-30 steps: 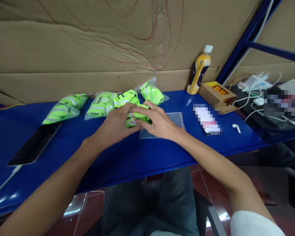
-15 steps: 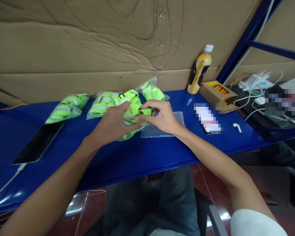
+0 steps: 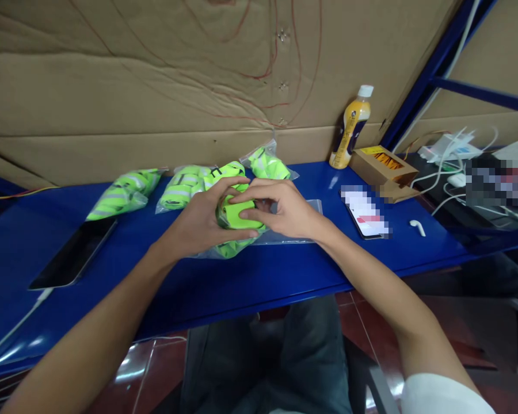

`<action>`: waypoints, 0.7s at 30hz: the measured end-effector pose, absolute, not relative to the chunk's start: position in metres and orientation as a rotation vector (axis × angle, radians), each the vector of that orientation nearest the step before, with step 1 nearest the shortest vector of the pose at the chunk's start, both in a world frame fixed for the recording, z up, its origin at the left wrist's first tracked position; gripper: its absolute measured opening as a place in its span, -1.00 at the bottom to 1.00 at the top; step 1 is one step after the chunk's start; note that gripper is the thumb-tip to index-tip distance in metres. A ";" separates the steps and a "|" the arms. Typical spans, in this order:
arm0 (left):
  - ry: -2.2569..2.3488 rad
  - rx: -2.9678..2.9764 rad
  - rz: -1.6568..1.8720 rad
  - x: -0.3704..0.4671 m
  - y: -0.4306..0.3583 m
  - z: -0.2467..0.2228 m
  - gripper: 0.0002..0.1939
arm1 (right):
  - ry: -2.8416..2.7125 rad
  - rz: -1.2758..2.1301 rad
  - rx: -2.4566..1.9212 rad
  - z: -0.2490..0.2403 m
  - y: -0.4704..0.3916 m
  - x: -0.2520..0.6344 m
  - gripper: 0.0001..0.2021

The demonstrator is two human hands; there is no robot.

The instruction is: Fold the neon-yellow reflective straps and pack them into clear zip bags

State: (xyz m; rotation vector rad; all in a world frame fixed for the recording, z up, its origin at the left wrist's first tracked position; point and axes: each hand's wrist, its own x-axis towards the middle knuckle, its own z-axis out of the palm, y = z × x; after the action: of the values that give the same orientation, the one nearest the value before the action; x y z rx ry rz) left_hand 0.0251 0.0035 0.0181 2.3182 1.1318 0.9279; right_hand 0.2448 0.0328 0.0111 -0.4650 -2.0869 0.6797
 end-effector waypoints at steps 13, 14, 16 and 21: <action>1.447 2.340 0.860 0.023 0.008 0.012 -0.17 | -1.811 0.412 -0.533 -0.004 0.031 0.235 -0.83; 1.429 2.338 0.853 0.022 0.011 0.011 -0.22 | -1.854 0.390 -0.475 -0.003 0.030 0.236 -0.83; 1.352 2.328 0.875 0.019 0.016 0.008 -0.26 | -1.971 0.373 -0.354 0.000 0.031 0.238 -0.80; 1.158 2.365 0.930 0.015 0.023 0.003 -0.33 | -2.202 0.435 -0.314 0.010 0.031 0.246 -0.80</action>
State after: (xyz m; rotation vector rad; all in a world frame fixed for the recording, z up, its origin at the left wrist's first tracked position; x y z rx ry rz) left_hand 0.0152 0.0228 0.0032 2.3654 1.1576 0.9296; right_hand 0.2458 0.0308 0.0096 -0.3139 -2.2016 0.4348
